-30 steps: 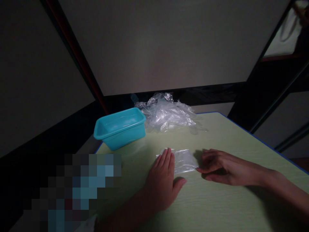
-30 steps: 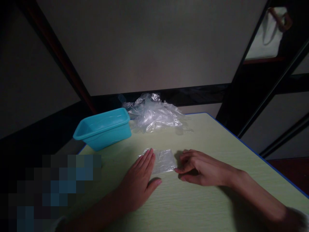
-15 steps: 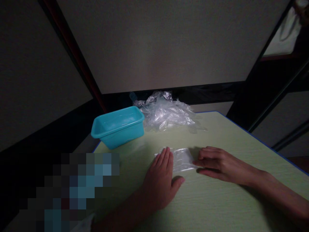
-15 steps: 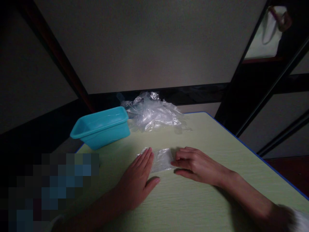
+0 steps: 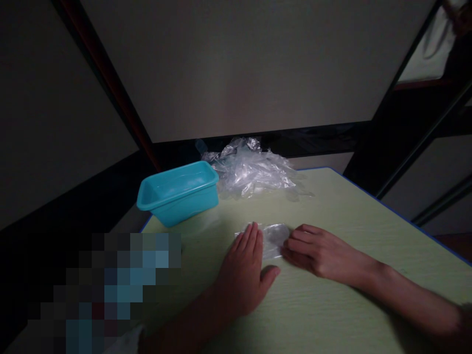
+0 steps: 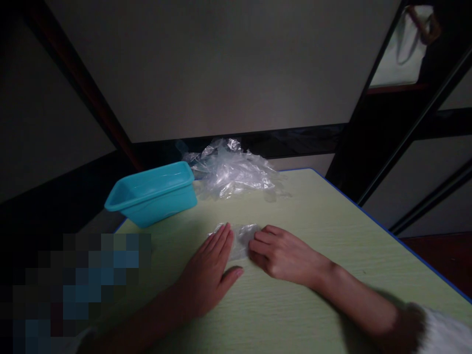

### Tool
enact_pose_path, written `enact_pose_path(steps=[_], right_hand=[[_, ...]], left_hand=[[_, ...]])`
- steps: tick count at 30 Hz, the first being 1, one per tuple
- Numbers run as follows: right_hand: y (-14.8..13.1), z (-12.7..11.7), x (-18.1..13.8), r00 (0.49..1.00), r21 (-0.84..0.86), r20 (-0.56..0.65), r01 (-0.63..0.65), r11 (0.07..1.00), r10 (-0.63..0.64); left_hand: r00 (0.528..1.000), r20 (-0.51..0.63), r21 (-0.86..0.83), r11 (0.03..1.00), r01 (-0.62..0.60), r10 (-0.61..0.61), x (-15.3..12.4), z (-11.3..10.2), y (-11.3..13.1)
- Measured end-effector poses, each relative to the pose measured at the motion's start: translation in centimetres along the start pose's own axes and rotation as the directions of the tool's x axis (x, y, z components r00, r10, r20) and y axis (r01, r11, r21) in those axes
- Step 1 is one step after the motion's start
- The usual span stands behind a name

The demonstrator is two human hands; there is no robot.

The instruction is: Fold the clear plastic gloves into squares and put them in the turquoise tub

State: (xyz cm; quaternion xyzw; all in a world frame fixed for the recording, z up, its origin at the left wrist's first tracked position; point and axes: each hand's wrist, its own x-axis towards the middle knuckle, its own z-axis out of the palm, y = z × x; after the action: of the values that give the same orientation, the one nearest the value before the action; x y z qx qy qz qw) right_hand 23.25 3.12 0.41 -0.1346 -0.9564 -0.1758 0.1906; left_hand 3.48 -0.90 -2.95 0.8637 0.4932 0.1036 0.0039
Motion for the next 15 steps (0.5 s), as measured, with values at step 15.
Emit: enact_pose_path(steps=[15], right_hand=[[0.8, -1.5, -1.2, 0.992, -0.109, 0.127, 0.0, 0.994, 0.014]], left_hand=[[1.0, 0.018, -0.013, 1.0, 0.004, -0.004, 0.1, -0.4, 0.0]])
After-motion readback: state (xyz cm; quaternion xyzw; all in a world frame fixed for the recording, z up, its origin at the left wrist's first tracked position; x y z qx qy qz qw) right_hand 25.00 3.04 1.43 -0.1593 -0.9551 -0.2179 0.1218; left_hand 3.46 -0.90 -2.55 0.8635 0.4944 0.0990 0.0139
